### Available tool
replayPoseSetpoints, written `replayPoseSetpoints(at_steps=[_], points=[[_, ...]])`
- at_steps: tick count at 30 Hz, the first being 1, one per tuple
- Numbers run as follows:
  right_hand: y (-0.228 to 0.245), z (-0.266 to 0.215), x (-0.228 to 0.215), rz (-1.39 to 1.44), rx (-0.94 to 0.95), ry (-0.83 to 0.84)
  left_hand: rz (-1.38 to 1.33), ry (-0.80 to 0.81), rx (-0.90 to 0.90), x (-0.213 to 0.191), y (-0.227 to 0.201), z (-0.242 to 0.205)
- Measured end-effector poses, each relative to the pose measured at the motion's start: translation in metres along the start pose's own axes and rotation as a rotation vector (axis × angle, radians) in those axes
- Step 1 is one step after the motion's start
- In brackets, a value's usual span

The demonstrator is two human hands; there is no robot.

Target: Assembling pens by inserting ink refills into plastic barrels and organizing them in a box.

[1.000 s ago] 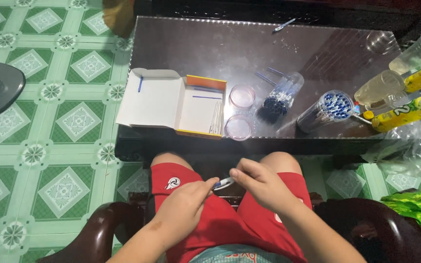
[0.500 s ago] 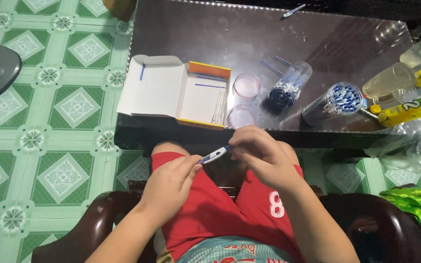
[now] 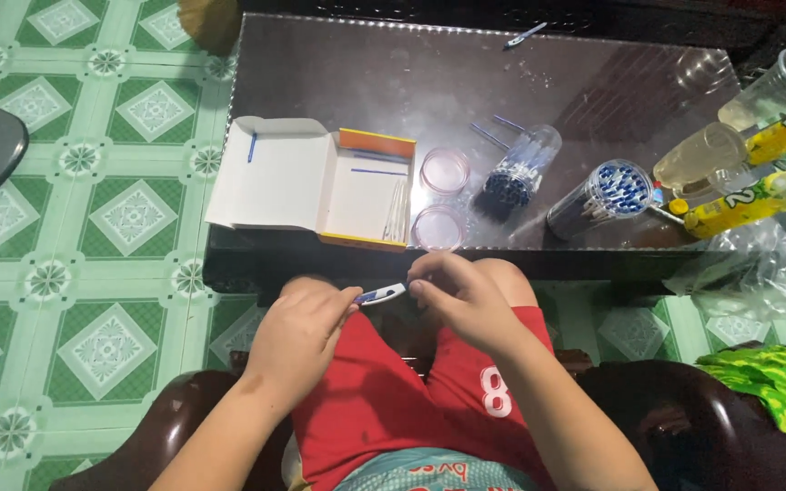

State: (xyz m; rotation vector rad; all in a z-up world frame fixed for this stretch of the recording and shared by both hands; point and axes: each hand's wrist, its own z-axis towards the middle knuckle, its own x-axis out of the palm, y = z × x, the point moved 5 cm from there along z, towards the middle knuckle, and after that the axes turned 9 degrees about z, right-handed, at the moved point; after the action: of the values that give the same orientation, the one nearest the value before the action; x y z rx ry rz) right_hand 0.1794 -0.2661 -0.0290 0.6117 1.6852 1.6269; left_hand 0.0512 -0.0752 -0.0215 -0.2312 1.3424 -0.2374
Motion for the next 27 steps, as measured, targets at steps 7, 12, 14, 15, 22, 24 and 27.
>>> replayPoseSetpoints(at_steps=[7, 12, 14, 15, 22, 24, 27], points=[[-0.018, -0.003, 0.008, -0.023, 0.092, -0.003, 0.136, -0.105, 0.106, 0.01, 0.006, -0.002], [0.004, -0.002, 0.017, 0.22, 0.307, -0.037, 0.042, -0.177, 0.211, 0.0, 0.0, -0.004], [0.001, 0.0, 0.019, 0.24, 0.281, -0.028, 0.046, -0.169, 0.203, 0.0, 0.001, -0.005], [-0.001, 0.001, 0.02, 0.264, 0.259, -0.016, 0.051, -0.155, 0.193, 0.0, 0.002, -0.006], [0.002, 0.002, 0.02, 0.329, 0.291, -0.059, 0.008, -0.112, 0.135, -0.014, 0.0, -0.002], [0.004, 0.001, 0.018, 0.303, 0.235, -0.077, -0.013, -0.119, 0.123, -0.016, 0.001, -0.002], [-0.003, 0.001, 0.019, 0.297, 0.163, -0.06, 0.027, -0.103, 0.105, -0.007, 0.006, -0.006]])
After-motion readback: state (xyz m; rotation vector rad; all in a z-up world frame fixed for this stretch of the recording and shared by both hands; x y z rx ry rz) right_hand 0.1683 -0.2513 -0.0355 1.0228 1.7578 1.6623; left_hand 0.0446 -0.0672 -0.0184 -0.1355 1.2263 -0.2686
